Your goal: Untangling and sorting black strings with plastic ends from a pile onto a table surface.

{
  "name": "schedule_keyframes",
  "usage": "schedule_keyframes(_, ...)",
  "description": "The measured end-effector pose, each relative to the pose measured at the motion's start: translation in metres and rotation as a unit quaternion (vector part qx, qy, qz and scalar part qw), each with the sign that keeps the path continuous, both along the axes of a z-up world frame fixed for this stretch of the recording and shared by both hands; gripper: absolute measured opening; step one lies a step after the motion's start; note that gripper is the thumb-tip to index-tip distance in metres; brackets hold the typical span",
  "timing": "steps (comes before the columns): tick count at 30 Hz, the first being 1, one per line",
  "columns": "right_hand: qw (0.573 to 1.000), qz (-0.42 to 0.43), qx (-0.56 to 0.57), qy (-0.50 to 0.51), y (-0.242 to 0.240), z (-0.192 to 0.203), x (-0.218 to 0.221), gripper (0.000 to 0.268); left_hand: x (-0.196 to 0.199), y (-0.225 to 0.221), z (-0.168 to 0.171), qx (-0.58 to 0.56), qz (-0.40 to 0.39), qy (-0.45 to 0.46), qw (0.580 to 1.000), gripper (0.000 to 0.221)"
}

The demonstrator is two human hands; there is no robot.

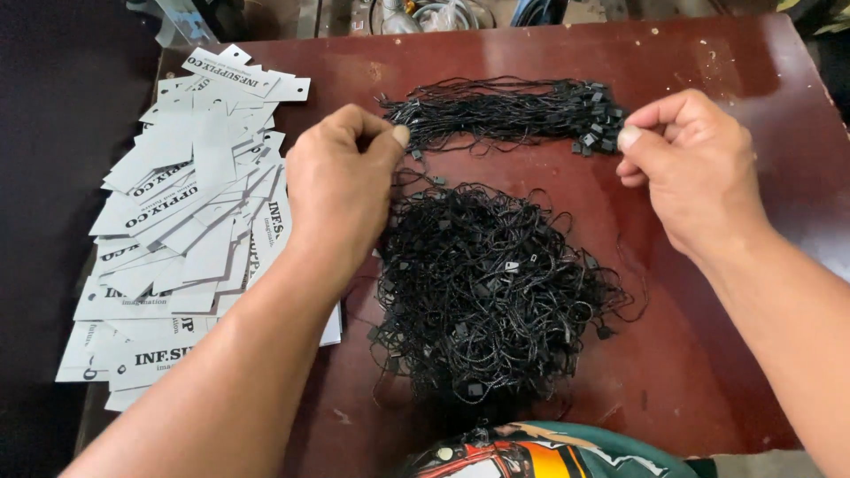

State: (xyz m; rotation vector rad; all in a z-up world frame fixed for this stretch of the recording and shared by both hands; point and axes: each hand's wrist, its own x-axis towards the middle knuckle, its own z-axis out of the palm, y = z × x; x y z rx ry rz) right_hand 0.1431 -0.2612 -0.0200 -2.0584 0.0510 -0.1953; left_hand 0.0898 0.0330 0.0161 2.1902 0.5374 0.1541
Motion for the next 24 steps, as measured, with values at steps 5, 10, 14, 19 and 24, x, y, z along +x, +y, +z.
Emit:
schedule_keyframes(5,0.994,0.036,-0.090,-0.044,0.002,0.005,0.023,0.013,0.037,0.015,-0.015,0.032,-0.022,-0.010,0.999,0.021)
schedule_keyframes(10,0.979,0.064,-0.152,-0.123,-0.012,-0.014,0.049,0.008,0.063,0.023,-0.031,0.052,-0.046,-0.023,0.997,0.014)
schedule_keyframes(14,0.966,0.065,-0.183,-0.169,-0.020,-0.028,0.064,0.010,0.076,0.023,-0.045,0.129,-0.075,-0.071,0.986,0.010)
schedule_keyframes(19,0.959,0.082,-0.194,-0.189,-0.018,-0.031,0.069,0.014,0.079,0.022,-0.051,0.144,-0.050,-0.030,0.988,0.011)
schedule_keyframes(24,0.957,0.085,-0.193,-0.199,-0.015,-0.037,0.072,0.014,0.082,0.024,-0.059,0.172,-0.052,-0.058,0.982,0.010)
